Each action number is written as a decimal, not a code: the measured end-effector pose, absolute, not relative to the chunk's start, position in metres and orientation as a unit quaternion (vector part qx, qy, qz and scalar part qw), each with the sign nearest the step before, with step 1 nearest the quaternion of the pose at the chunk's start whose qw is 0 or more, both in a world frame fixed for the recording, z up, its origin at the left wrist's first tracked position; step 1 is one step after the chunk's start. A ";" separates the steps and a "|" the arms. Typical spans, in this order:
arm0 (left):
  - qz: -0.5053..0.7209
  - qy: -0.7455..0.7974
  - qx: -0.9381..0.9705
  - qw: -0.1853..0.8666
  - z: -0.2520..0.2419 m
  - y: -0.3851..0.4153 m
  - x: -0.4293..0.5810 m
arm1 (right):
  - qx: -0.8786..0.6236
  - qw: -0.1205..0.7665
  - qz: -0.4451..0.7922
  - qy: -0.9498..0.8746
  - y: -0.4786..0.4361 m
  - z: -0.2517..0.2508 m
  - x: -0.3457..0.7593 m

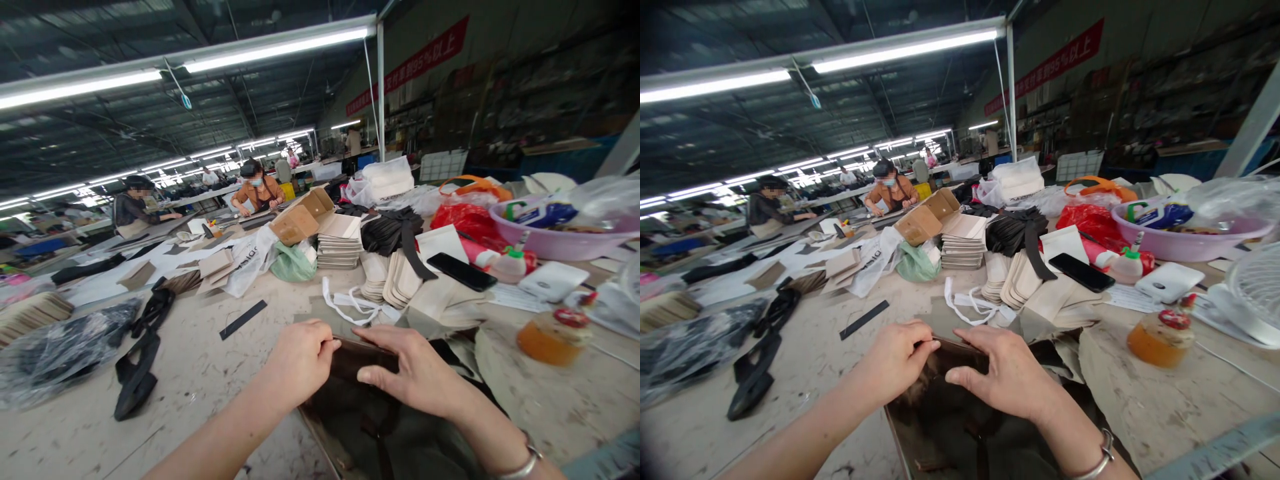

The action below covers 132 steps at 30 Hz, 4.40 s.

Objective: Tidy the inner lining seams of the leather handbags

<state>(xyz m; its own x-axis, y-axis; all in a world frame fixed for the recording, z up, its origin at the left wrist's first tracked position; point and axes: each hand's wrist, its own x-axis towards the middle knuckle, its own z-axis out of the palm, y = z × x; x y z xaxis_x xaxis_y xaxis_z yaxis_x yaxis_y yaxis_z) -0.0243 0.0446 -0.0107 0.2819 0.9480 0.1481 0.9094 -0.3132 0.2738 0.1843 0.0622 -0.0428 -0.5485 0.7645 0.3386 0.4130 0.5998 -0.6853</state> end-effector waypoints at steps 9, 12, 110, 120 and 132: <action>0.154 0.602 0.777 0.106 -0.002 0.041 -0.024 | -0.405 0.316 0.171 -0.841 0.064 -0.046 0.170; 0.176 0.594 0.771 0.148 0.002 0.036 -0.030 | -0.400 0.328 0.155 -0.842 0.067 -0.048 0.172; 0.268 0.565 0.774 0.104 -0.012 0.048 0.003 | -0.463 0.240 0.024 -0.853 0.052 -0.026 0.216; 0.254 0.596 0.758 0.075 -0.014 0.051 0.008 | -0.469 0.238 -0.014 -0.850 0.059 -0.029 0.211; 0.270 0.609 0.745 0.049 -0.018 0.051 0.010 | -0.516 0.262 -0.038 -0.814 0.045 -0.020 0.192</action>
<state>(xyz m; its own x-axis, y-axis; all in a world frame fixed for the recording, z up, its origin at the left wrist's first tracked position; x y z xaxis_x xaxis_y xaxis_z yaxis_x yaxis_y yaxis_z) 0.0096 0.0506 -0.0181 0.1137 0.9329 0.3416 0.8798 -0.2543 0.4016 0.1920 0.0450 -0.0203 -0.3295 0.8209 0.4664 0.8607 0.4642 -0.2090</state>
